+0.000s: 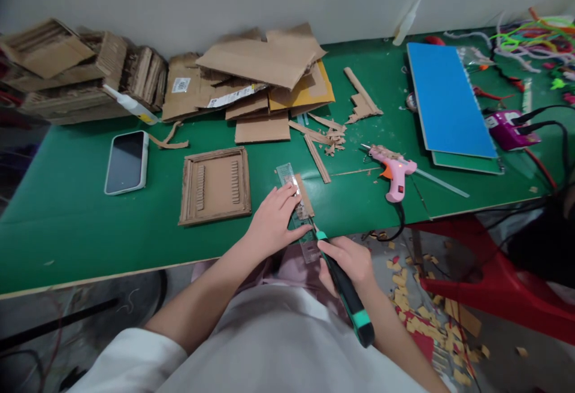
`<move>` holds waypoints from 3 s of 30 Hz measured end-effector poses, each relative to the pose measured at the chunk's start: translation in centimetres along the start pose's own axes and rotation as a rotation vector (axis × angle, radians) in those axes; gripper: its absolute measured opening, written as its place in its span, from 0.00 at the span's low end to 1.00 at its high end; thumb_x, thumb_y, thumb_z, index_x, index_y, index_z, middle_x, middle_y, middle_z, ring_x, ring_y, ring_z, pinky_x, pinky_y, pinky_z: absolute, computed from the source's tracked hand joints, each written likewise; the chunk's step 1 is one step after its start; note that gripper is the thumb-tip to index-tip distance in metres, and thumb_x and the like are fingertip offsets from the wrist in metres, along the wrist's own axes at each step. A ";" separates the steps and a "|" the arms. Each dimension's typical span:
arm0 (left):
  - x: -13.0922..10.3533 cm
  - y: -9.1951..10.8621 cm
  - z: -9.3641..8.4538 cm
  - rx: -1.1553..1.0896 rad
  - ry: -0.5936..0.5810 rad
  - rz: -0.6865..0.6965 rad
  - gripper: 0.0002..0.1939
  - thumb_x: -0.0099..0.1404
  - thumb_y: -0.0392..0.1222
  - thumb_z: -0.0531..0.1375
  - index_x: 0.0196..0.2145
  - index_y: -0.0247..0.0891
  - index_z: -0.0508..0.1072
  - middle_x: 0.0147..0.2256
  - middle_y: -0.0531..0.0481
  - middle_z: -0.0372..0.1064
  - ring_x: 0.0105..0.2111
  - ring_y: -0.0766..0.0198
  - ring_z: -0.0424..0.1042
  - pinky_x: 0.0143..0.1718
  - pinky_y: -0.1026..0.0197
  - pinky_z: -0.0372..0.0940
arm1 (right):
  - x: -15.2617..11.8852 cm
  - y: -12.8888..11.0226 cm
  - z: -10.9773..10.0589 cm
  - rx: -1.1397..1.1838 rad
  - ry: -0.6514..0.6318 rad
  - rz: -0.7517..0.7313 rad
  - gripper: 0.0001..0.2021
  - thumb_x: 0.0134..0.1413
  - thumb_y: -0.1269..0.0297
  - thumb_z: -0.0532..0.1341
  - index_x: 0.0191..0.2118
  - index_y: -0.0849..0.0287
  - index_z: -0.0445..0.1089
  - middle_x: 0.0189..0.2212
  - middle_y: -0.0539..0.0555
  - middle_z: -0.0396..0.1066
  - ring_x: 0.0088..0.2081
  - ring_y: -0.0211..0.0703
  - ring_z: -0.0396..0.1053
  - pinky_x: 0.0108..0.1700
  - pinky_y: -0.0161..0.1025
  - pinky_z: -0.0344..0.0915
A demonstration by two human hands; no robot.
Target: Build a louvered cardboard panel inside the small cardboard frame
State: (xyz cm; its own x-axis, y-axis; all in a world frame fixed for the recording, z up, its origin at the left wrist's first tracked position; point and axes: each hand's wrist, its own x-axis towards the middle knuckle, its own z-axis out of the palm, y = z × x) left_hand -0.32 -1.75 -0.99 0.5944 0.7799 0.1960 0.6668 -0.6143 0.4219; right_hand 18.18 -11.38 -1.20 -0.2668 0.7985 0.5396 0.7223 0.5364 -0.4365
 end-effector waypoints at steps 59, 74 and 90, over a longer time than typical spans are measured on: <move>0.0 0.0 -0.6 -0.083 -0.014 0.000 0.22 0.58 0.44 0.54 0.49 0.32 0.62 0.56 0.37 0.57 0.58 0.52 0.53 0.59 0.47 0.50 | 7.7 2.0 3.7 0.108 0.074 0.148 0.17 0.47 0.71 0.58 0.46 0.56 0.66 0.39 0.55 0.73 0.39 0.42 0.72 0.43 0.39 0.69; -0.1 0.1 -0.5 -0.086 0.009 -0.005 0.22 0.59 0.45 0.55 0.50 0.33 0.62 0.55 0.38 0.57 0.58 0.52 0.55 0.59 0.46 0.50 | 7.6 1.6 3.5 0.183 0.095 0.234 0.16 0.48 0.70 0.58 0.46 0.57 0.66 0.40 0.55 0.72 0.39 0.43 0.71 0.43 0.42 0.69; -0.1 0.0 -0.5 -0.066 0.015 -0.006 0.23 0.58 0.46 0.55 0.49 0.32 0.62 0.55 0.37 0.58 0.58 0.52 0.54 0.59 0.48 0.50 | 7.7 2.1 3.7 0.223 0.108 0.235 0.17 0.47 0.71 0.59 0.46 0.57 0.66 0.39 0.55 0.72 0.38 0.42 0.71 0.43 0.40 0.69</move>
State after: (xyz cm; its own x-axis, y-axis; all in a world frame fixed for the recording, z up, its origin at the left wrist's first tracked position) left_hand -0.62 -1.75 -0.62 0.5831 0.7858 0.2061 0.6394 -0.6004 0.4803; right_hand 15.31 -3.09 -0.58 -0.0321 0.8802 0.4735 0.5959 0.3972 -0.6980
